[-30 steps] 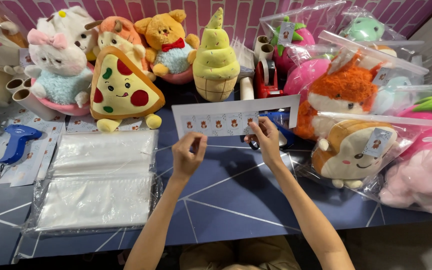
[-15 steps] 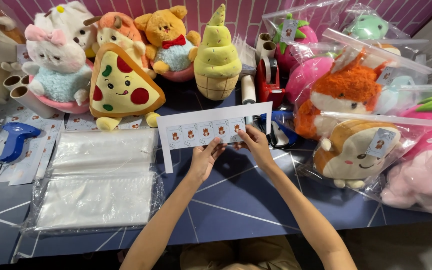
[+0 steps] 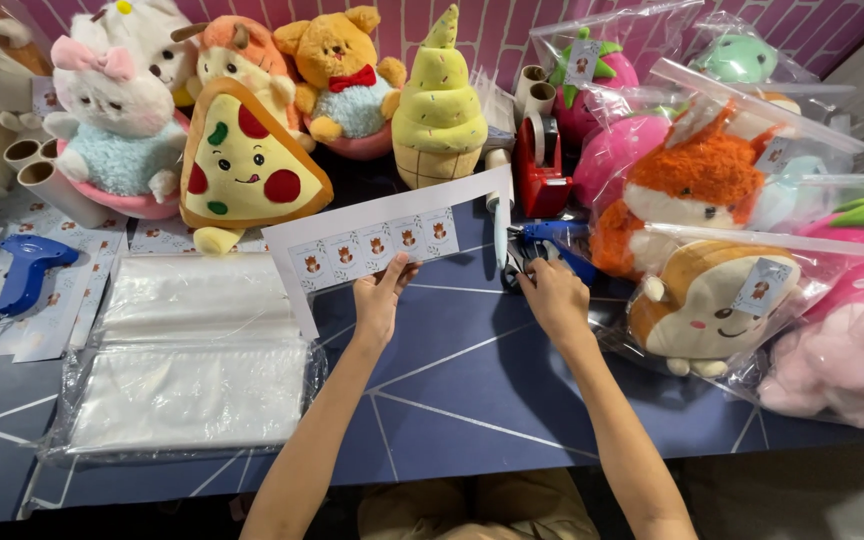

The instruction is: Cutting a paper label from a printed sheet and using a tag gun to attach it to a plush toy.

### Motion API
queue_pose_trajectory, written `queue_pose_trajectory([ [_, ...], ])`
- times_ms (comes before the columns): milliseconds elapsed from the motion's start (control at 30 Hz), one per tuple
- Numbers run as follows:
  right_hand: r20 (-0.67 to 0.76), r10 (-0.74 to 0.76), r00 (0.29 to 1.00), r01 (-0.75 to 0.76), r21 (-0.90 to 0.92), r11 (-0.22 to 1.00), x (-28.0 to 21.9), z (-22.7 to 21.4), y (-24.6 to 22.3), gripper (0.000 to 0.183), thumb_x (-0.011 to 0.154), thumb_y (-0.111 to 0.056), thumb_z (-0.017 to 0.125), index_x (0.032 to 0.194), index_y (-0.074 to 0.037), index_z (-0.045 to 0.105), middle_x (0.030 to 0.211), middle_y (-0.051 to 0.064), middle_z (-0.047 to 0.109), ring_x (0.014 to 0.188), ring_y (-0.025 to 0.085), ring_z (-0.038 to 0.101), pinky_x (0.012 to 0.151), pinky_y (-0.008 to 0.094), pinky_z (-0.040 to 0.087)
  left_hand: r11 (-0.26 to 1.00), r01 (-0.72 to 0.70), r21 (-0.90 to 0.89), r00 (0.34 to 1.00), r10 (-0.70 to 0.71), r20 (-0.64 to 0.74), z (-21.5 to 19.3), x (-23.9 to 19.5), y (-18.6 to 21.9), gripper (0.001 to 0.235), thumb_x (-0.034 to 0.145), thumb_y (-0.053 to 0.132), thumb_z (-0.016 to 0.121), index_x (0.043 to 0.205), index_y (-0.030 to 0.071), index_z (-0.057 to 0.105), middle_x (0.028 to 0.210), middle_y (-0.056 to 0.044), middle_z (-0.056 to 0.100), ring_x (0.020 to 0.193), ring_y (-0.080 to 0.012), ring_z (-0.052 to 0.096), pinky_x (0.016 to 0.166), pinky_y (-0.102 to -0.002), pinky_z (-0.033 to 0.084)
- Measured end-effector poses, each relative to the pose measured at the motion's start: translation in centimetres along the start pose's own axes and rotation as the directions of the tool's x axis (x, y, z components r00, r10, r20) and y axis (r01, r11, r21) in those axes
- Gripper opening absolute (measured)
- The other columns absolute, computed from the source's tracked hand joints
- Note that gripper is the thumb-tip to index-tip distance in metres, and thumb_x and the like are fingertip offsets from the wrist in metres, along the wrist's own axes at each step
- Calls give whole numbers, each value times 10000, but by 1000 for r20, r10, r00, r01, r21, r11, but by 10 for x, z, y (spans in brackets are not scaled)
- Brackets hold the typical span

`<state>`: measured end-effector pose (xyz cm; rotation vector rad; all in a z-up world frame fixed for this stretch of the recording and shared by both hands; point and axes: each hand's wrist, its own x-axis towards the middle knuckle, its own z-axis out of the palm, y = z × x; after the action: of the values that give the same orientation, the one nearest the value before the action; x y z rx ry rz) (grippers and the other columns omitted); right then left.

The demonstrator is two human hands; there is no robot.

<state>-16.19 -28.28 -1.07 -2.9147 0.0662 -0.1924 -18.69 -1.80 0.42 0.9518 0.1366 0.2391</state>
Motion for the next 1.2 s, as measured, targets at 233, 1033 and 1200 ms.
queue_pose_trajectory([
  [233, 12, -5, 1000, 7, -131, 991, -1, 2, -10, 289, 950, -364, 696, 1019, -88, 644, 993, 110, 693, 817, 365, 755, 706, 464, 633, 1000, 19, -20, 1000, -19, 19, -6, 5, -14, 262, 938, 104, 744, 1108, -72, 651, 1029, -203, 734, 889, -338, 759, 799, -354, 654],
  [1033, 320, -266, 909, -282, 944, 174, -67, -42, 18, 225, 852, -118, 742, 1013, 35, 701, 719, 153, 691, 609, 223, 679, 607, 295, 558, 999, -3, 51, 998, -1, 61, -2, 1, 6, 198, 916, 43, 743, 1080, -51, 686, 986, -196, 753, 905, -289, 761, 830, -303, 637],
  [1200, 385, -481, 788, -257, 915, 313, -58, 23, -7, 354, 848, -256, 827, 981, -15, 605, 695, 129, 685, 579, 211, 701, 539, 272, 557, 999, -30, -26, 999, 30, 28, -5, 3, 10, 170, 922, 44, 741, 1052, -57, 697, 979, -180, 750, 914, -276, 759, 831, -307, 647],
])
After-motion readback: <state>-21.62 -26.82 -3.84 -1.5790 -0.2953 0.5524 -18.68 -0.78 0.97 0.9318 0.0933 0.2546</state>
